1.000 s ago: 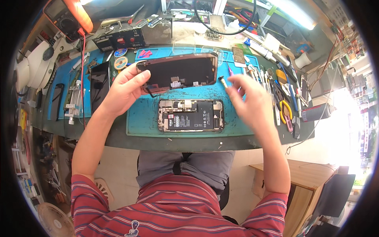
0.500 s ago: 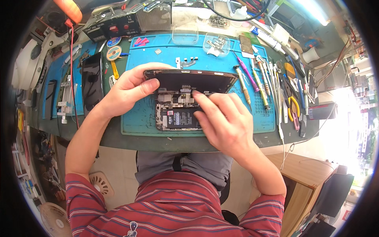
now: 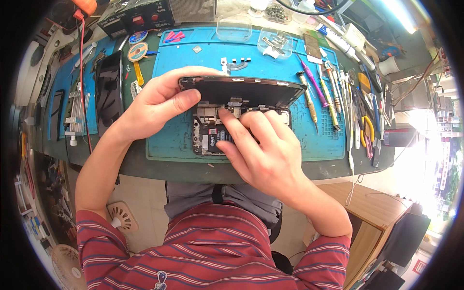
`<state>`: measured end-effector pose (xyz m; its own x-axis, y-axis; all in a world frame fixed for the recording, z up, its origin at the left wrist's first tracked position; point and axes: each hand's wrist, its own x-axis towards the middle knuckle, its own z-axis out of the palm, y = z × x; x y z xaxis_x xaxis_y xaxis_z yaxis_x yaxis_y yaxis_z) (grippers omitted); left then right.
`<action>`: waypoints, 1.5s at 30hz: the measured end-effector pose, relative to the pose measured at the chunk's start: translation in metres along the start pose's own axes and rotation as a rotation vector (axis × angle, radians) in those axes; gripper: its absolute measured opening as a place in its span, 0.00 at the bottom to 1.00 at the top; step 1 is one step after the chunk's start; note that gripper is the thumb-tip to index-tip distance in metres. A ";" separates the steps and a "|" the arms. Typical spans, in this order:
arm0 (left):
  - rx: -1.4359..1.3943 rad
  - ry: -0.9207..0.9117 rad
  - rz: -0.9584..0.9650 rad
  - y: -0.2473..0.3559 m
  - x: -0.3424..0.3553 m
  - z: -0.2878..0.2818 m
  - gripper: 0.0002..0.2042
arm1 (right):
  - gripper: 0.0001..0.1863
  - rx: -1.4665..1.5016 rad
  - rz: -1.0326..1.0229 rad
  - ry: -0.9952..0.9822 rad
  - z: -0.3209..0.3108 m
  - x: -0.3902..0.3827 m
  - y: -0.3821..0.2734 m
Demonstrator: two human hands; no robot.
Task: The person is repairing a disassembled smartphone on a blue workbench. They use a screwdriver to remove screws and a metal spudger to disconnect and reconnect ribbon cables and components inside the device. The person also handles small screws and a metal bracket, placing them on the workbench.
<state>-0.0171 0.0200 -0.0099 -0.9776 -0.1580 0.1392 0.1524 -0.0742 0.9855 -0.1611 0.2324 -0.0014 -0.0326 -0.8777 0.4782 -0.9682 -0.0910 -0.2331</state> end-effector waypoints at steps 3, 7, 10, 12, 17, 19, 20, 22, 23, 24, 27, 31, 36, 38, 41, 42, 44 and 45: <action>-0.004 0.014 0.007 -0.003 -0.001 0.000 0.19 | 0.25 -0.024 -0.031 -0.026 -0.001 0.002 -0.001; 0.013 0.006 0.042 -0.003 0.002 0.002 0.19 | 0.23 -0.052 -0.017 -0.012 0.003 -0.004 0.003; 0.010 0.022 0.055 -0.004 0.002 0.004 0.19 | 0.23 -0.063 0.000 -0.015 0.005 -0.007 0.005; -0.007 0.045 0.066 -0.007 0.002 0.005 0.19 | 0.24 -0.065 -0.030 0.006 0.005 -0.009 0.008; 0.002 0.046 0.080 -0.005 0.006 0.010 0.19 | 0.25 -0.094 -0.055 0.005 0.005 -0.011 0.008; 0.050 0.048 0.082 -0.005 0.006 0.008 0.19 | 0.25 -0.104 -0.058 -0.005 0.006 -0.009 0.007; 0.060 0.052 0.082 -0.005 0.006 0.008 0.19 | 0.25 -0.109 -0.063 -0.005 0.006 -0.009 0.006; 0.080 0.061 0.082 -0.005 0.006 0.008 0.19 | 0.25 -0.109 -0.065 -0.002 0.006 -0.008 0.006; 0.059 0.057 0.085 -0.005 0.006 0.008 0.19 | 0.25 -0.105 -0.061 0.001 0.006 -0.008 0.007; 0.038 0.054 0.087 -0.006 0.007 0.009 0.19 | 0.25 -0.100 -0.058 0.004 0.006 -0.008 0.008; -0.003 0.051 0.078 -0.008 0.007 0.011 0.19 | 0.25 -0.106 -0.058 -0.009 0.006 -0.008 0.008; -0.002 0.055 0.063 -0.007 0.008 0.011 0.19 | 0.24 -0.112 -0.056 -0.011 0.006 -0.008 0.008; -0.033 0.054 0.050 -0.006 0.008 0.012 0.19 | 0.24 -0.112 -0.069 -0.012 0.006 -0.009 0.010; -0.020 0.058 0.049 -0.005 0.007 0.012 0.19 | 0.24 -0.119 -0.069 -0.023 0.005 -0.009 0.010; 0.018 0.066 0.050 -0.005 0.006 0.011 0.19 | 0.23 -0.130 -0.070 -0.042 0.004 -0.008 0.010; 0.024 0.068 0.050 -0.006 0.006 0.011 0.19 | 0.23 -0.134 -0.071 -0.049 0.003 -0.008 0.010; 0.008 0.065 0.055 -0.006 0.006 0.011 0.19 | 0.23 -0.137 -0.074 -0.051 0.003 -0.008 0.009; -0.015 0.059 0.060 -0.007 0.006 0.011 0.19 | 0.23 -0.139 -0.076 -0.052 0.003 -0.008 0.009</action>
<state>-0.0254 0.0308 -0.0149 -0.9566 -0.2200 0.1912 0.2126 -0.0778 0.9740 -0.1684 0.2371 -0.0102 0.0514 -0.8942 0.4447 -0.9925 -0.0952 -0.0768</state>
